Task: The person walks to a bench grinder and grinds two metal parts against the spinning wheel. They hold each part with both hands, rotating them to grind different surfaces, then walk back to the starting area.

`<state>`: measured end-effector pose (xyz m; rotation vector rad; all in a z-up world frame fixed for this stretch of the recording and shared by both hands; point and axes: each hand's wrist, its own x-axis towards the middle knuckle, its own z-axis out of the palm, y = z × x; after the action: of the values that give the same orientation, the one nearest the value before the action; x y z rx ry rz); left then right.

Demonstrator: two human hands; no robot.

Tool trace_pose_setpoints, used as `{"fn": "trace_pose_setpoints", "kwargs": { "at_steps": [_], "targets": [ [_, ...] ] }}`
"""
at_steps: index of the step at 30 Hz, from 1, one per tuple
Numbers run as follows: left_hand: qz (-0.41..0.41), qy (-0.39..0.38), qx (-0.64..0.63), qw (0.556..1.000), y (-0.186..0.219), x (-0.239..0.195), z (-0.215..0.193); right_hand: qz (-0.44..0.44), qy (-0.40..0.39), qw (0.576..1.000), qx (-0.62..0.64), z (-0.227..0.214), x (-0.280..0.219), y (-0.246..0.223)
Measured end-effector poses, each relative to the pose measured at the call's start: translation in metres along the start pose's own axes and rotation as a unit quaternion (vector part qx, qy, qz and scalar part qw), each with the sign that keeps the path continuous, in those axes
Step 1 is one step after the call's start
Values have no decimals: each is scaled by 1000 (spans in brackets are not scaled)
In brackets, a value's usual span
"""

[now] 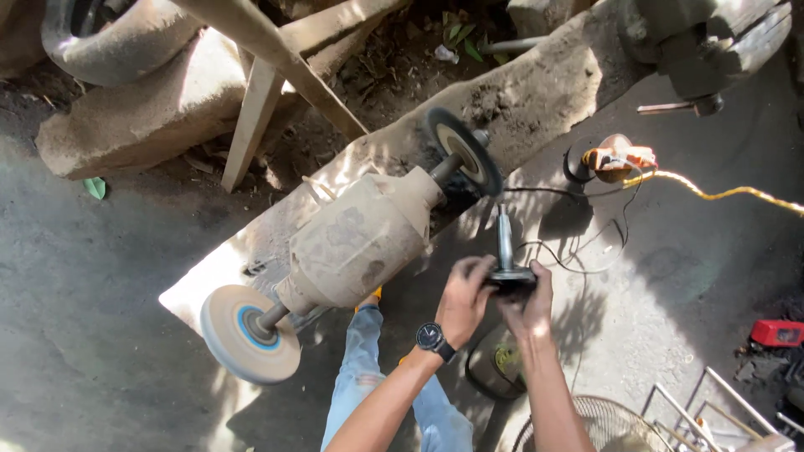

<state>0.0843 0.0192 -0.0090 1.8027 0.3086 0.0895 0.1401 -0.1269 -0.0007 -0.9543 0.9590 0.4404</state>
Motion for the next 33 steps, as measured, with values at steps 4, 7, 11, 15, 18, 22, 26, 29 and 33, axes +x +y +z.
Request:
{"fn": "trace_pose_setpoints", "kwargs": {
  "at_steps": [4,7,11,15,18,22,26,29,33],
  "targets": [
    [-176,54,-50,982,-44,58,21,5,-57,996,-61,55,65,-25],
    [-222,146,-160,951,-35,99,18,-14,-111,992,-51,76,112,-37],
    [-225,141,-119,957,-2,84,-4,-14,-77,994,-70,110,31,-44],
    [-78,106,-193,972,25,47,-22,-13,-42,998,-44,74,0,-28],
    [-48,93,-170,980,26,31,-19,-7,-9,1000,-14,39,3,-18],
    [21,66,-92,993,31,6,-17,12,9,1000,3,60,-47,-26],
    [61,-40,52,996,50,10,-23,-1,-27,999,22,-13,-4,-4],
    [43,-24,17,999,12,29,-9,-5,-30,1000,3,14,21,-8],
    [-149,96,-98,979,-60,72,28,0,-87,994,-67,57,84,-23]
  ]
}}
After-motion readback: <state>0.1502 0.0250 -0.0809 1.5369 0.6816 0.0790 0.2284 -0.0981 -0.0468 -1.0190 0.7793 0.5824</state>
